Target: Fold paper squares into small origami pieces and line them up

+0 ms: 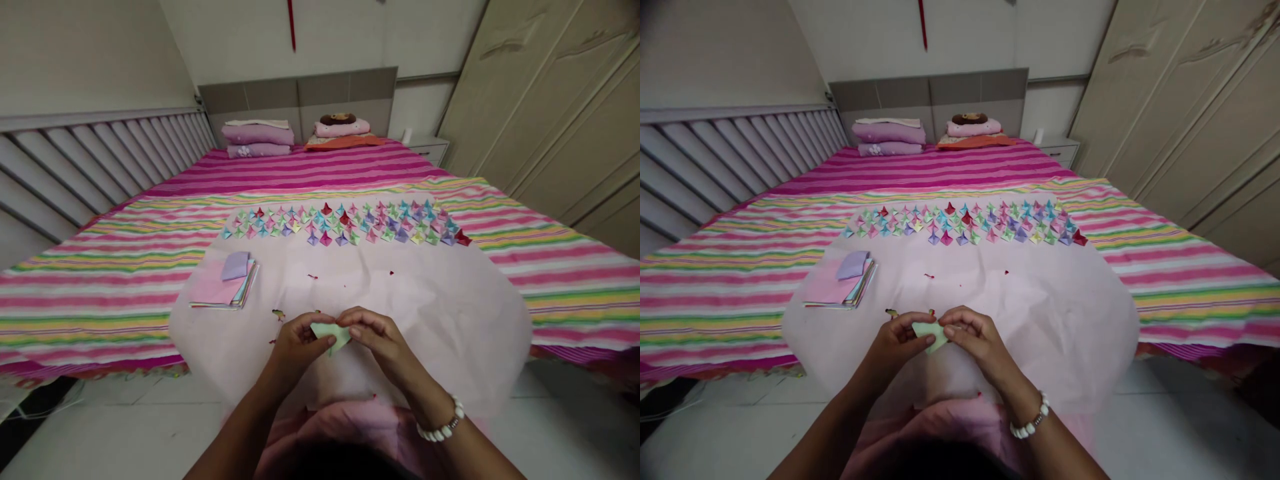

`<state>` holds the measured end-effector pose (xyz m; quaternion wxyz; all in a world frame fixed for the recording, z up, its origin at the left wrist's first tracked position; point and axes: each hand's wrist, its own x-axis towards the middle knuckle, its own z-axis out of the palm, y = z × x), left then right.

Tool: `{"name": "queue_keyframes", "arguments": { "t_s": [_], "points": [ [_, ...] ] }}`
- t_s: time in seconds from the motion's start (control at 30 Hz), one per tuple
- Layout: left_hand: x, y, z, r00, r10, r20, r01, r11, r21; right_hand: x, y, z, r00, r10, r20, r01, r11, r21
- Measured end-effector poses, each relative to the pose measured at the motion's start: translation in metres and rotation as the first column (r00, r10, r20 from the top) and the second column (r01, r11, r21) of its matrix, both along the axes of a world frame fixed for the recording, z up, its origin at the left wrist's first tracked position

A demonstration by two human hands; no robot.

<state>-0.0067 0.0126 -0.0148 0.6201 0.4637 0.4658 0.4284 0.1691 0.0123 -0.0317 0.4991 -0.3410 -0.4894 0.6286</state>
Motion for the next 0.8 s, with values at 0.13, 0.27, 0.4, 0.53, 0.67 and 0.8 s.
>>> {"name": "queue_keyframes", "arguments": {
  "t_s": [0.13, 0.27, 0.4, 0.53, 0.67, 0.8],
  "points": [
    [0.003, 0.001, -0.001, 1.000, 0.003, 0.004, -0.003, 0.999, 0.038, -0.004, 0.001, 0.000, 0.997, -0.050, 0.063, 0.057, 0.992, -0.117],
    [0.005, 0.002, -0.005, 0.999, 0.028, 0.037, -0.029, 0.999, 0.038, -0.005, 0.001, 0.003, 0.985, -0.102, 0.142, 0.113, 0.991, -0.073],
    [0.004, 0.003, -0.009, 0.999, -0.025, 0.032, 0.023, 0.999, 0.047, -0.006, -0.002, 0.007, 0.979, -0.168, 0.117, 0.176, 0.983, -0.060],
    [0.000, 0.004, -0.012, 1.000, 0.027, 0.015, -0.027, 0.999, 0.046, -0.008, -0.004, 0.010, 0.985, -0.149, 0.088, 0.155, 0.986, -0.060],
    [-0.003, 0.004, -0.013, 0.993, -0.042, 0.109, 0.041, 0.999, 0.013, -0.009, -0.004, 0.014, 0.996, -0.089, 0.013, 0.090, 0.988, -0.126],
    [-0.002, 0.004, -0.012, 0.976, -0.090, 0.200, 0.096, 0.995, -0.022, -0.010, -0.005, 0.014, 0.998, -0.043, -0.038, 0.034, 0.976, -0.217]
  ]
}}
